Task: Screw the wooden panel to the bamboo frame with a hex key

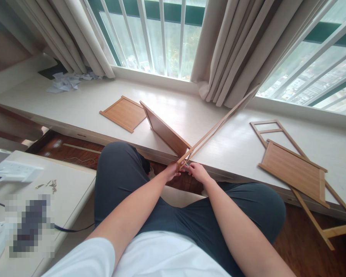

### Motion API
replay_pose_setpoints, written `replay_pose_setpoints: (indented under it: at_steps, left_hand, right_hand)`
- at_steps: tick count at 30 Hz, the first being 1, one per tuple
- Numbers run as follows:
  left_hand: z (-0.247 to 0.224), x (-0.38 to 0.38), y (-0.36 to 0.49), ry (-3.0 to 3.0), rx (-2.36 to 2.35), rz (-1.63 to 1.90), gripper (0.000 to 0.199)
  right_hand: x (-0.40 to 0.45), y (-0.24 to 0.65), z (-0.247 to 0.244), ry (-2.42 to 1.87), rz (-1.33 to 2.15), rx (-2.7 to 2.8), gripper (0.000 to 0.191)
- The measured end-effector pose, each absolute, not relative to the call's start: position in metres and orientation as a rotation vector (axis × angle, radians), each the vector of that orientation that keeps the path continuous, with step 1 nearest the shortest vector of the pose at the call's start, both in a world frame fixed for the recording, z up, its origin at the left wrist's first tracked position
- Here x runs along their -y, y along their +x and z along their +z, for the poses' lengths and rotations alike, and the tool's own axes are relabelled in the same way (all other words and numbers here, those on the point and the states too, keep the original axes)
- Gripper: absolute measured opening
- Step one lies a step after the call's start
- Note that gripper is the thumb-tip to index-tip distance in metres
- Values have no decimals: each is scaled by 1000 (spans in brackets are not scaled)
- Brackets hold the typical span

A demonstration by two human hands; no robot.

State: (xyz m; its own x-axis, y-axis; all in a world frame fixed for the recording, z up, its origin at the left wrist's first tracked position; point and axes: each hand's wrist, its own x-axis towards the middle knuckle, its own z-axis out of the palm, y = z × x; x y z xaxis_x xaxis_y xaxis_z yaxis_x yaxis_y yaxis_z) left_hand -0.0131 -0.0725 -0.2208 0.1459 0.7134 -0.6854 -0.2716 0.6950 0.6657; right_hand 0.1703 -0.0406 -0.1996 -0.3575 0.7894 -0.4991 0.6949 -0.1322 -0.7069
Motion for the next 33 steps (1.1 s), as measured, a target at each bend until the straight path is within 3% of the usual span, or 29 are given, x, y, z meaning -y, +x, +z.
replay_pose_setpoints:
  at_steps: [11, 17, 33]
  left_hand:
    - [-222, 72, -13, 433, -1231, 750, 45]
    - [-219, 72, -12, 432, -1241, 742, 38]
    - [-221, 72, -13, 446, -1237, 738, 47]
  right_hand:
    - [41, 168, -201, -1782, 1481, 1879, 6]
    - [41, 167, -198, -1812, 1415, 1877, 11]
    - [40, 166, -205, -1766, 1524, 1776, 17]
